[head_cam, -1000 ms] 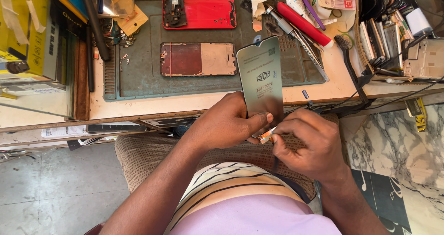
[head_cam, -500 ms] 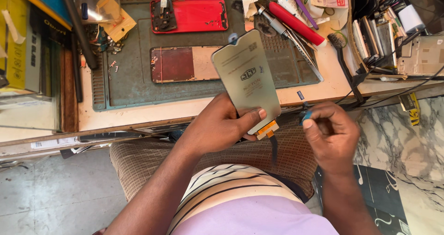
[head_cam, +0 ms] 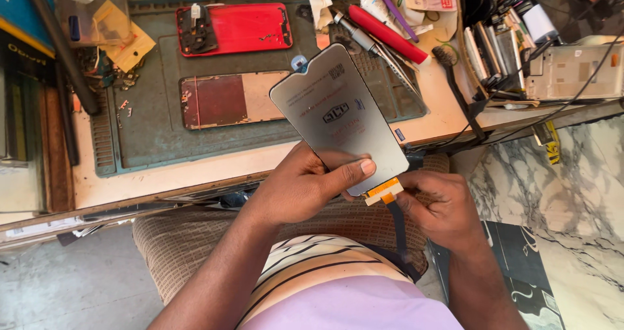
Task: The person handles a disassembled smartphone, aligns a new screen assembly with the phone body, and applies adhesive tape to the screen edges. The person repeatedly positions and repositions the screen and phone body, then uses tape to secure the screen assembly.
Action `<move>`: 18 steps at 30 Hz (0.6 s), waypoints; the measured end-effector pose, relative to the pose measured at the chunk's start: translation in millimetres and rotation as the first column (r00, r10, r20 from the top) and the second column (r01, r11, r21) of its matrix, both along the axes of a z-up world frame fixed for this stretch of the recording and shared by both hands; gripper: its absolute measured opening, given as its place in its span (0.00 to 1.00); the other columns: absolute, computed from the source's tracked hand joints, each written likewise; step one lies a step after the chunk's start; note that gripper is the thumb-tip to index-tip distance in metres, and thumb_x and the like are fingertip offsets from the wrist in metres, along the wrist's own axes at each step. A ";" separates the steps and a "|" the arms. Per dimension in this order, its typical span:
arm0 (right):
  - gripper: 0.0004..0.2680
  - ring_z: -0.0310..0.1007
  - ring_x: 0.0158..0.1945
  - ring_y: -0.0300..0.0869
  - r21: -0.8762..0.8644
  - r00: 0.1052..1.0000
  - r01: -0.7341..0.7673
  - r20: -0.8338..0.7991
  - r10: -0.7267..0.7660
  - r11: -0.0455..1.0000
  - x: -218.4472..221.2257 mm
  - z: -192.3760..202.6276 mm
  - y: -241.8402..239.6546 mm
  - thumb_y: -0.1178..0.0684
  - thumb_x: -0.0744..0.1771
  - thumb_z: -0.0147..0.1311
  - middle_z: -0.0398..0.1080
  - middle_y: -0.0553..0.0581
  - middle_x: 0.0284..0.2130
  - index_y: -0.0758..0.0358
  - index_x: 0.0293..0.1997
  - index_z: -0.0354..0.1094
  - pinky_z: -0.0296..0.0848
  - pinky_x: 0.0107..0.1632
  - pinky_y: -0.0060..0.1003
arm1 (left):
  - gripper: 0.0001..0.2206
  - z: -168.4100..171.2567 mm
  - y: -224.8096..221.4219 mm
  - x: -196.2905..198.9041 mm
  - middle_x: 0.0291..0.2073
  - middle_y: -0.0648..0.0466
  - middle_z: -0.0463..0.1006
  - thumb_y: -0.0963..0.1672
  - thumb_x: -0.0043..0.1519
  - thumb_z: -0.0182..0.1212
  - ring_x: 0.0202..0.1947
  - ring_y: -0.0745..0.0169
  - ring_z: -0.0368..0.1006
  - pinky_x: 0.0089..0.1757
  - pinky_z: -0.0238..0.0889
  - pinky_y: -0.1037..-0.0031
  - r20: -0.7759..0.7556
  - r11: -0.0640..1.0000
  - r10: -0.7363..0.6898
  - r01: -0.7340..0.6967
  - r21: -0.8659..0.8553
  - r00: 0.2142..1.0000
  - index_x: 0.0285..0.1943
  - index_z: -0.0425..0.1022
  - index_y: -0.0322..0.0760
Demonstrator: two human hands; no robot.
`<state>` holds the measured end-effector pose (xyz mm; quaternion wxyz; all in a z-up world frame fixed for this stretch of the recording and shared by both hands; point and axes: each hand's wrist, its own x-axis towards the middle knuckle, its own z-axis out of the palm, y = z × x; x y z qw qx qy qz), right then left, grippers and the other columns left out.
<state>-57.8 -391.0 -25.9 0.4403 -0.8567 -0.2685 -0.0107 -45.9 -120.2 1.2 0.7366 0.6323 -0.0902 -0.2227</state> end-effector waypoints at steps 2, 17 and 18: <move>0.05 0.73 0.28 0.33 0.100 0.992 0.070 -0.113 -0.058 0.993 -0.7 -10.8 -5.2 0.63 0.63 0.63 0.77 0.55 0.28 0.69 0.41 0.76 0.69 0.31 0.28 | 0.17 -0.6 -3.6 0.7 0.32 0.54 0.84 0.51 0.64 0.62 0.34 0.69 0.77 0.35 0.73 0.75 -0.010 1.000 -0.009 0.009 -0.009 1.000 0.49 0.85 0.34; 0.09 0.80 0.33 0.39 0.649 0.944 0.006 -0.254 0.209 0.760 -8.8 -43.5 -9.1 0.54 0.68 0.61 0.78 0.61 0.35 0.74 0.46 0.75 0.79 0.35 0.31 | 0.18 -14.8 -30.2 2.4 0.36 0.52 0.85 0.52 0.66 0.61 0.41 0.67 0.78 0.43 0.72 0.72 0.059 0.990 -0.100 0.106 -0.097 0.993 0.48 0.84 0.34; 0.10 0.80 0.32 0.39 0.651 0.943 0.023 -0.267 0.201 0.759 -8.9 -42.9 -7.8 0.54 0.69 0.62 0.78 0.61 0.34 0.74 0.45 0.75 0.79 0.35 0.31 | 0.17 -15.3 -30.6 2.3 0.36 0.52 0.85 0.51 0.65 0.61 0.41 0.68 0.78 0.43 0.72 0.73 0.047 0.989 -0.098 0.103 -0.102 0.994 0.49 0.83 0.34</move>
